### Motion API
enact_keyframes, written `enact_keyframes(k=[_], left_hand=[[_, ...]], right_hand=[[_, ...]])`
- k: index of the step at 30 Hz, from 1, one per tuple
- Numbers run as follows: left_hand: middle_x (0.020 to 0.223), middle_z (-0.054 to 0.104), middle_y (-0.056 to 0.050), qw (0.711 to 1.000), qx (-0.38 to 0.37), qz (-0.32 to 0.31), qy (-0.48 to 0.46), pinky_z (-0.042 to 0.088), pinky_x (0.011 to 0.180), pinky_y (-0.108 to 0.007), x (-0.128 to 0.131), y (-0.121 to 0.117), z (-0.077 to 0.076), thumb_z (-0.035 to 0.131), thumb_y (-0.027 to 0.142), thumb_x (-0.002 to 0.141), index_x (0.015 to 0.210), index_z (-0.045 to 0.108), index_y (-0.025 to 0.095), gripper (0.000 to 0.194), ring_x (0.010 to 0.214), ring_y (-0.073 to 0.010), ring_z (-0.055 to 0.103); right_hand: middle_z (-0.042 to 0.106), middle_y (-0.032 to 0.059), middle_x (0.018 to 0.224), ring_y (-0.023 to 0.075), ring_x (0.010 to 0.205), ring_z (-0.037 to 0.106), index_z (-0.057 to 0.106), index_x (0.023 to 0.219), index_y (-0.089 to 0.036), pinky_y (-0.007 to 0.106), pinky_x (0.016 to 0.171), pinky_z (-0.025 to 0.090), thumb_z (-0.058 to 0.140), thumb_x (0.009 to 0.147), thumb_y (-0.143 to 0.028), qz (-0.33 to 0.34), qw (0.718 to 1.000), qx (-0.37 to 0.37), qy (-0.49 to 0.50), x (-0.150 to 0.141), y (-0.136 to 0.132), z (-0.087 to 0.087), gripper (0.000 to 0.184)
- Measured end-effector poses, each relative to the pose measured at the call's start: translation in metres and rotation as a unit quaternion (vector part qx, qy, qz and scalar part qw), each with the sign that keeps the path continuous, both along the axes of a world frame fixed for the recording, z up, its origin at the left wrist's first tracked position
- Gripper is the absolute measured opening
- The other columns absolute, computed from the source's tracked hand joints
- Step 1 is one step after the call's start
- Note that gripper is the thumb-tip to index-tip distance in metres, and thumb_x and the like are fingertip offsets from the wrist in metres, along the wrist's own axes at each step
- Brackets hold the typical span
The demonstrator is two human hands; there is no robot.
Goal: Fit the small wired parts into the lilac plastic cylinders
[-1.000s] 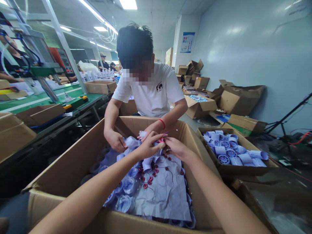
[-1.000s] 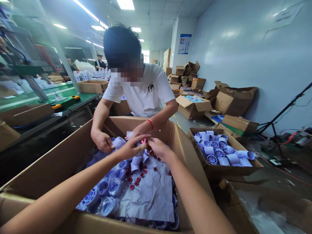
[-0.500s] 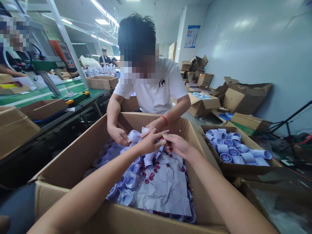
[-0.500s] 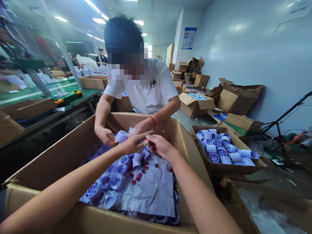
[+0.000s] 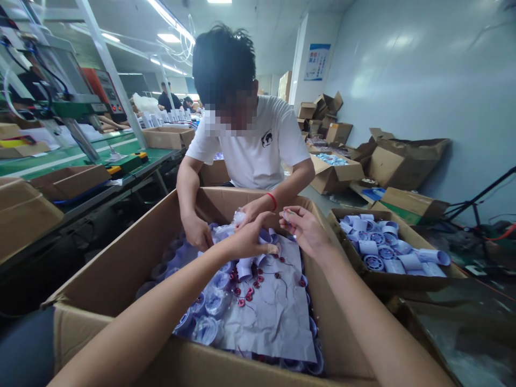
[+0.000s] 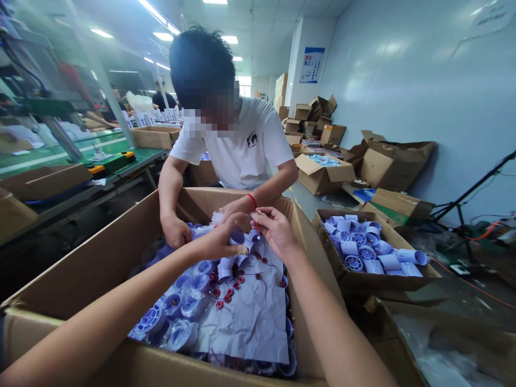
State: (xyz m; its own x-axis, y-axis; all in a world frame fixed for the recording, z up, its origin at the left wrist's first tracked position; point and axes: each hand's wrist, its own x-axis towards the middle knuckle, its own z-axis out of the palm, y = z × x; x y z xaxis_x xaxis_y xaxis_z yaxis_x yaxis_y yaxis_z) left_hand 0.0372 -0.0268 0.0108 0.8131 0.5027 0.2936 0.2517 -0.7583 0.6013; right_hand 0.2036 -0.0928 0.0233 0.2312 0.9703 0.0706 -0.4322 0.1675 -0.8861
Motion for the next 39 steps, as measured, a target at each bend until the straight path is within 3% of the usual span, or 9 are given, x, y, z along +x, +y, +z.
enact_keyframes(k=[4, 9, 11, 14, 19, 21, 28, 39], left_hand=[[0.115, 0.058, -0.016, 1.0, 0.014, 0.011, -0.009, 0.044, 0.092, -0.046, -0.001, 0.002, -0.001, 0.076, 0.037, 0.062, 0.134, 0.035, 0.014, 0.086, 0.111, -0.0304, 0.052], [0.124, 0.053, -0.013, 0.999, 0.004, 0.013, -0.033, 0.043, 0.094, -0.043, -0.004, 0.003, 0.004, 0.077, 0.033, 0.06, 0.132, 0.039, 0.018, 0.083, 0.113, -0.029, 0.05], [0.124, 0.053, -0.013, 0.998, 0.001, 0.01, -0.054, 0.041, 0.097, -0.043, -0.006, 0.002, 0.007, 0.078, 0.033, 0.059, 0.129, 0.042, 0.019, 0.081, 0.115, -0.0295, 0.049], [0.121, 0.055, -0.013, 0.996, -0.011, 0.004, -0.084, 0.041, 0.097, -0.044, -0.007, 0.001, 0.011, 0.079, 0.034, 0.059, 0.124, 0.045, 0.017, 0.075, 0.115, -0.0304, 0.05], [0.112, 0.059, -0.013, 0.992, -0.045, 0.006, -0.116, 0.047, 0.088, -0.041, -0.008, 0.001, 0.008, 0.081, 0.035, 0.056, 0.118, 0.047, 0.014, 0.074, 0.106, -0.0292, 0.055], [0.11, 0.06, -0.012, 0.99, -0.043, 0.003, -0.135, 0.048, 0.086, -0.04, -0.008, 0.0, 0.007, 0.081, 0.035, 0.055, 0.115, 0.048, 0.015, 0.072, 0.103, -0.0278, 0.057], [0.104, 0.062, -0.008, 0.984, 0.004, 0.009, -0.179, 0.049, 0.083, -0.036, -0.01, -0.008, 0.016, 0.08, 0.034, 0.056, 0.107, 0.053, 0.018, 0.06, 0.094, -0.0233, 0.059], [0.106, 0.06, -0.008, 0.987, 0.0, -0.022, -0.161, 0.047, 0.083, -0.035, -0.013, -0.007, 0.02, 0.078, 0.033, 0.058, 0.107, 0.051, 0.017, 0.058, 0.094, -0.0218, 0.057]], right_hand=[[0.059, -0.0037, 0.072, 0.0083, 0.057, 0.051, 0.058, 0.079, -0.02, 0.024, 0.057, 0.044, 0.078, 0.052, -0.026, -0.059, 0.995, 0.041, -0.063, -0.004, -0.001, 0.001, 0.034], [0.06, 0.0001, 0.073, 0.0115, 0.061, 0.052, 0.063, 0.083, -0.02, 0.025, 0.056, 0.044, 0.07, 0.068, -0.035, -0.1, 0.965, 0.102, -0.221, -0.006, -0.01, 0.005, 0.022], [0.062, 0.0025, 0.078, 0.0139, 0.066, 0.055, 0.065, 0.085, -0.02, 0.026, 0.059, 0.046, 0.068, 0.072, -0.033, -0.132, 0.928, 0.146, -0.317, -0.007, -0.016, 0.007, 0.018], [0.063, 0.004, 0.087, 0.0162, 0.076, 0.059, 0.066, 0.091, -0.022, 0.028, 0.067, 0.049, 0.064, 0.078, -0.025, -0.194, 0.849, 0.228, -0.435, -0.009, -0.024, 0.011, 0.014], [0.063, 0.0047, 0.089, 0.0183, 0.083, 0.062, 0.066, 0.096, -0.025, 0.032, 0.075, 0.052, 0.059, 0.082, -0.017, -0.313, 0.709, 0.308, -0.552, -0.011, -0.034, 0.019, 0.017], [0.063, 0.0046, 0.089, 0.0182, 0.082, 0.062, 0.066, 0.097, -0.026, 0.033, 0.076, 0.053, 0.058, 0.083, -0.016, -0.327, 0.674, 0.327, -0.575, -0.012, -0.036, 0.02, 0.02], [0.062, 0.0042, 0.092, 0.0163, 0.082, 0.063, 0.068, 0.098, -0.029, 0.029, 0.074, 0.055, 0.055, 0.084, -0.013, -0.294, 0.663, 0.357, -0.588, -0.015, -0.035, 0.013, 0.024], [0.061, 0.0054, 0.094, 0.0153, 0.082, 0.064, 0.068, 0.098, -0.028, 0.027, 0.073, 0.056, 0.057, 0.084, -0.011, -0.286, 0.636, 0.373, -0.612, -0.02, -0.032, 0.005, 0.024]])
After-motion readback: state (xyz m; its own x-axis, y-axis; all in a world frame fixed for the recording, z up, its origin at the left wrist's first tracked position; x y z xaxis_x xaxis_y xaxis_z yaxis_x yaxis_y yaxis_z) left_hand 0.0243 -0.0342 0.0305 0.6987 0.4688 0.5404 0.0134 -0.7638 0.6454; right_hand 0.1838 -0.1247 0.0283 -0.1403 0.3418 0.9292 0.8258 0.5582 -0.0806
